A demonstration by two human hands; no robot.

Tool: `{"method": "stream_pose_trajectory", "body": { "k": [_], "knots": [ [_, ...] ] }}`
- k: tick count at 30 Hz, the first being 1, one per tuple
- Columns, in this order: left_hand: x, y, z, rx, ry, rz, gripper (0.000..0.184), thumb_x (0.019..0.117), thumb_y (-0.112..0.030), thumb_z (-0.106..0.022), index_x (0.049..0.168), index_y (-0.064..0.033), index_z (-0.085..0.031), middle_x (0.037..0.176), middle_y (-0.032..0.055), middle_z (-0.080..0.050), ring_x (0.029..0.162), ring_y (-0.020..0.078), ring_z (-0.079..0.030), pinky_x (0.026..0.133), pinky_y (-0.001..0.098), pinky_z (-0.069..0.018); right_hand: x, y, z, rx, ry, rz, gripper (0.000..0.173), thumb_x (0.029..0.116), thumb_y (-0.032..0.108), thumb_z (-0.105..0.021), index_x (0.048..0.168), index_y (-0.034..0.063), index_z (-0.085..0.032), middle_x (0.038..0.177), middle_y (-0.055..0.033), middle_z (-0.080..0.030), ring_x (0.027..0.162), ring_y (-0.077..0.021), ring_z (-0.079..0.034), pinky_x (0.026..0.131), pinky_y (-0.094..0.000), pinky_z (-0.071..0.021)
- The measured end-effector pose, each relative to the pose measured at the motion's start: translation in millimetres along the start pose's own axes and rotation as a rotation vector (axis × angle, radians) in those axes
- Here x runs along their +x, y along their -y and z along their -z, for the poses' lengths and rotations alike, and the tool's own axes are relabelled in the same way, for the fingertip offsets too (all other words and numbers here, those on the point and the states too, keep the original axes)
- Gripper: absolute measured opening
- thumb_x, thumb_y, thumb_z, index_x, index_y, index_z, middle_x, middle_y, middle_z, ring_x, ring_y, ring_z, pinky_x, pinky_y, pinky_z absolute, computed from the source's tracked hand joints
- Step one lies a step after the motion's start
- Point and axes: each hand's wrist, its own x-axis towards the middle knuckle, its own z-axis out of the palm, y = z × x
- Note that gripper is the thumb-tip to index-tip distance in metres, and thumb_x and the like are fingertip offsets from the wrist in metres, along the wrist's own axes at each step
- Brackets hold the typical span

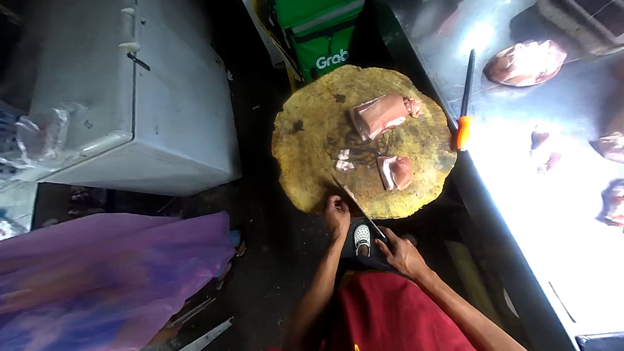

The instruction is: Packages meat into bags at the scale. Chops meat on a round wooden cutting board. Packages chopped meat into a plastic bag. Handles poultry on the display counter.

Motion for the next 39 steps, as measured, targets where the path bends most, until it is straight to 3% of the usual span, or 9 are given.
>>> {"method": "stream_pose_trajectory", "body": {
  "k": [2,4,7,13,17,24,28,34,39],
  "knots": [
    [2,-2,-9,-0.002,-0.005,-0.015,0.028,0.0975,-0.013,-0.065,0.121,0.0008,-0.068,0.119,0.0175,-0.068,0.103,0.0231,-0.070,0.094,0.0399,-0.0580,7,7,10,0.147,0.087,-0.070,0.049,0.1052,0.050,-0.048,0.146,0.0232,-0.054,0.091,-0.0109,-0.072,0.080,-0.0278,-0.071,0.077,-0.0508,-0.0580],
    [4,-3,-14,0.016,-0.027,-0.021,0.025,0.0986,-0.014,-0.065,0.120,-0.0018,-0.069,0.117,0.0152,-0.069,0.100,0.0210,-0.070,0.092,0.0376,-0.0582,4,16,25,0.626,0.177,-0.132,0.037,0.1091,0.037,-0.049,0.135,0.0123,-0.056,0.072,-0.0063,-0.060,0.055,-0.0167,-0.060,0.052,-0.0335,-0.0552],
    [11,-13,-9,0.020,0.008,0.023,0.026,0.0997,-0.014,-0.063,0.123,-0.0022,-0.067,0.113,0.0147,-0.070,0.102,0.0224,-0.069,0.095,0.0397,-0.0559,-8,15,41,1.039,0.227,-0.150,0.033,0.1105,0.031,-0.044,0.134,0.0103,-0.053,0.063,-0.0057,-0.054,0.044,-0.0168,-0.054,0.042,-0.0322,-0.0515],
    [3,-17,-26,0.033,-0.035,-0.090,0.042,0.0940,-0.027,-0.073,0.125,-0.0005,-0.064,0.130,0.0206,-0.062,0.118,0.0293,-0.062,0.102,0.0436,-0.0523,-16,-37,3,0.274,-0.218,0.027,0.052,0.1039,0.045,-0.054,0.148,0.0180,-0.055,0.090,-0.0084,-0.074,0.074,-0.0210,-0.071,0.072,-0.0469,-0.0591],
    [12,-21,-39,0.107,0.086,-0.198,0.043,0.0984,-0.012,-0.063,0.139,-0.0012,-0.056,0.133,0.0195,-0.064,0.128,0.0313,-0.060,0.112,0.0462,-0.0463,-9,-47,-3,0.227,-0.251,-0.034,0.050,0.1037,0.045,-0.054,0.146,0.0191,-0.057,0.096,-0.0117,-0.075,0.084,-0.0263,-0.073,0.079,-0.0526,-0.0580],
    [31,4,-19,0.067,0.182,-0.364,0.037,0.0941,-0.014,-0.069,0.129,-0.0030,-0.065,0.155,0.0177,-0.046,0.139,0.0310,-0.050,0.116,0.0458,-0.0418,-27,8,44,0.232,-0.361,0.246,0.055,0.1038,0.053,-0.051,0.144,0.0163,-0.059,0.091,-0.0045,-0.074,0.073,-0.0140,-0.070,0.068,-0.0397,-0.0596],
    [22,9,-22,0.005,0.010,-0.379,0.034,0.0897,-0.016,-0.075,0.118,0.0027,-0.069,0.138,0.0200,-0.060,0.127,0.0286,-0.060,0.106,0.0415,-0.0510,-15,14,45,0.246,-0.465,0.491,0.051,0.1052,0.046,-0.053,0.138,0.0081,-0.063,0.096,-0.0074,-0.075,0.079,-0.0120,-0.071,0.071,-0.0355,-0.0609],
    [19,-6,-18,0.166,0.035,-0.242,0.023,0.0930,-0.013,-0.069,0.113,-0.0016,-0.073,0.128,0.0156,-0.068,0.125,0.0282,-0.061,0.111,0.0441,-0.0458,19,-18,41,-0.062,0.041,-0.017,0.054,0.1045,0.058,-0.042,0.148,0.0272,-0.051,0.097,-0.0140,-0.073,0.091,-0.0350,-0.072,0.083,-0.0577,-0.0558],
    [21,1,-18,0.139,0.029,-0.289,0.020,0.0962,-0.015,-0.066,0.112,-0.0058,-0.075,0.125,0.0108,-0.070,0.122,0.0241,-0.064,0.109,0.0432,-0.0481,-6,0,47,0.044,-0.158,0.117,0.057,0.1036,0.059,-0.044,0.147,0.0244,-0.055,0.089,-0.0083,-0.073,0.078,-0.0255,-0.071,0.074,-0.0499,-0.0576]
  ]
}}
